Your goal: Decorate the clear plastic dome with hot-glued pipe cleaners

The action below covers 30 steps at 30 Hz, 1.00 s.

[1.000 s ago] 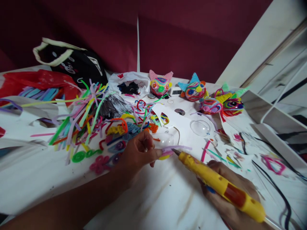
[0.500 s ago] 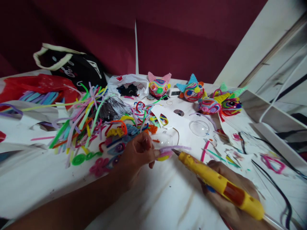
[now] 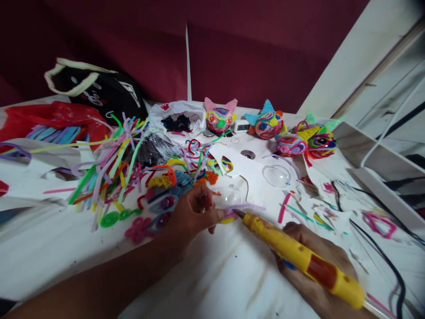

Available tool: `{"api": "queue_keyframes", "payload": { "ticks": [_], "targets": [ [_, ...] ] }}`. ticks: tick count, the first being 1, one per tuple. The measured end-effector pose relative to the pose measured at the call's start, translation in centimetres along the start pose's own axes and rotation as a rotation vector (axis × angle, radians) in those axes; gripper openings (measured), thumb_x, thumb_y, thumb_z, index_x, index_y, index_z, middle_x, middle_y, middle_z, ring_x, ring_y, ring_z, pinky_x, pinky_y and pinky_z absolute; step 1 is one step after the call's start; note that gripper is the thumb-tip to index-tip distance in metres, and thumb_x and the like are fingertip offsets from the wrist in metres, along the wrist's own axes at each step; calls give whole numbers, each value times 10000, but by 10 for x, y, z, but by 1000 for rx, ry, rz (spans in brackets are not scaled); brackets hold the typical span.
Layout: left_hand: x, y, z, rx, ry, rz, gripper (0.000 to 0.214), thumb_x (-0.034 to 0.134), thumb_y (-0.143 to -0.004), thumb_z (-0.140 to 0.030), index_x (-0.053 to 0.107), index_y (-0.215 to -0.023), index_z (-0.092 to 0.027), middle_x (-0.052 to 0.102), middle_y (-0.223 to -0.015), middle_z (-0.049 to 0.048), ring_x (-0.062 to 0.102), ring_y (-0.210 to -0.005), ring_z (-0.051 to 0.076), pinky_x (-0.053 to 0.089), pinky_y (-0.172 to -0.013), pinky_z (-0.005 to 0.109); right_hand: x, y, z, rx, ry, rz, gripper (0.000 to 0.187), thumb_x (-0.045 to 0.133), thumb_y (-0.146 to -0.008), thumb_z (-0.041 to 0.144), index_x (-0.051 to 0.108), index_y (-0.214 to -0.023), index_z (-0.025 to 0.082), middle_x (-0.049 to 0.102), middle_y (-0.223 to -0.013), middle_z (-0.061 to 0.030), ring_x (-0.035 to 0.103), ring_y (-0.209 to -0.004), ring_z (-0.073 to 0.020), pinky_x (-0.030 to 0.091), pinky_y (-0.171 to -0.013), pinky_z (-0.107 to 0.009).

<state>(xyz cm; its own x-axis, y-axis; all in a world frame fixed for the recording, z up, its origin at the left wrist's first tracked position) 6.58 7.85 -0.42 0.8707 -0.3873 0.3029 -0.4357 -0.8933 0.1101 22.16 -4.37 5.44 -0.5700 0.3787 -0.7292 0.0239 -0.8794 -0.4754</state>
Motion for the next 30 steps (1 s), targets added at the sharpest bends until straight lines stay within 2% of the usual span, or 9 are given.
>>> {"api": "queue_keyframes", "payload": {
  "ticks": [4,8,20,25,30],
  "targets": [
    [1,0,0,-7,29,2,364,773,-605,-191,411,-642,-185,454,-561,-86,448,-440,45,364,-401,164,-1,-2,2,-8,23,33,149,542,-853,381,489,-797,254,567,-572,77,538,-411,-102,388,-405,-215],
    [1,0,-3,6,65,-6,360,777,-596,-200,421,-640,-183,445,-566,-89,444,-441,43,361,-398,160,-2,-3,-4,46,5,51,184,514,-862,406,485,-766,252,573,-584,59,536,-421,-111,395,-413,-226],
    [2,3,-6,-22,72,-24,308,730,-631,-182,425,-678,-188,453,-586,-87,430,-456,38,367,-416,155,-3,3,-14,84,6,-39,213,553,-813,444,517,-735,249,570,-572,36,522,-420,-123,387,-422,-234],
    [1,2,-8,-4,95,-13,318,738,-634,-190,422,-668,-188,453,-607,-84,432,-458,38,364,-402,156,4,3,-18,126,-84,12,201,510,-859,403,496,-749,236,568,-598,38,530,-464,-117,386,-460,-234],
    [1,3,-9,-22,97,-8,315,740,-643,-195,426,-677,-192,457,-602,-84,447,-456,42,366,-414,162,3,4,-21,164,-87,8,215,542,-848,421,492,-752,236,568,-615,37,522,-485,-121,379,-472,-245]
  ]
}}
Point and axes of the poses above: each hand's wrist, its own y-axis away from the middle knuckle, its own x-axis out of the palm, z = x × y, the point moved 10 cm from there along -y, towards the middle knuckle
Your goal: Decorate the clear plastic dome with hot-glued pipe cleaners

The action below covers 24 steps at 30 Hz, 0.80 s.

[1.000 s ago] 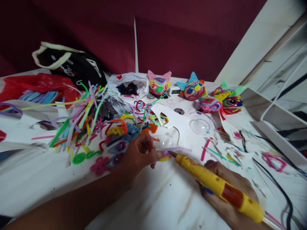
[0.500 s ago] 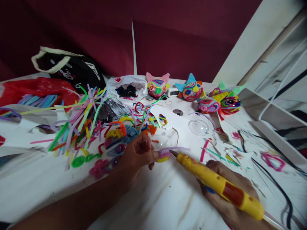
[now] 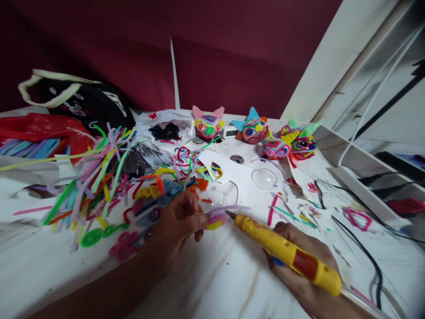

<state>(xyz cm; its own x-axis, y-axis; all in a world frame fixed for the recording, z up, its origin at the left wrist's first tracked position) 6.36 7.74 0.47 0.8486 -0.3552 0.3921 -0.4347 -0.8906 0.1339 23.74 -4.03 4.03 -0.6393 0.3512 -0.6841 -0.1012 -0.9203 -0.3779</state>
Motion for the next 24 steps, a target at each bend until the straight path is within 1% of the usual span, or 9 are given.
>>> {"api": "queue_keyframes", "payload": {
  "ticks": [5,12,17,21,24],
  "targets": [
    [-1,1,-1,16,26,-19,307,741,-636,-189,437,-683,-195,461,-601,-81,437,-468,44,358,-411,153,1,1,-2,29,-54,36,258,508,-864,473,491,-760,237,553,-615,32,502,-496,-126,377,-479,-255],
    [-3,-3,2,-15,65,1,335,778,-593,-196,448,-653,-190,447,-598,-75,420,-474,48,374,-392,151,0,1,-4,32,-33,18,240,569,-859,434,489,-751,234,546,-615,41,499,-487,-121,371,-470,-249],
    [-1,-1,0,4,33,9,320,757,-622,-191,439,-668,-188,454,-616,-77,438,-481,44,389,-407,153,2,-1,2,-16,-42,87,209,546,-875,405,495,-772,230,555,-633,35,513,-498,-122,390,-471,-247],
    [0,-2,2,17,12,15,356,772,-615,-205,420,-669,-188,437,-606,-84,424,-464,39,378,-398,153,-3,-2,7,-44,44,53,234,533,-883,439,502,-775,234,556,-591,49,514,-458,-117,383,-446,-240],
    [0,-2,3,19,-10,2,369,773,-604,-186,408,-653,-184,443,-595,-81,427,-467,40,374,-404,149,-4,-3,11,-68,57,36,280,515,-886,488,506,-767,236,556,-579,55,505,-432,-109,370,-427,-234]
  ]
}}
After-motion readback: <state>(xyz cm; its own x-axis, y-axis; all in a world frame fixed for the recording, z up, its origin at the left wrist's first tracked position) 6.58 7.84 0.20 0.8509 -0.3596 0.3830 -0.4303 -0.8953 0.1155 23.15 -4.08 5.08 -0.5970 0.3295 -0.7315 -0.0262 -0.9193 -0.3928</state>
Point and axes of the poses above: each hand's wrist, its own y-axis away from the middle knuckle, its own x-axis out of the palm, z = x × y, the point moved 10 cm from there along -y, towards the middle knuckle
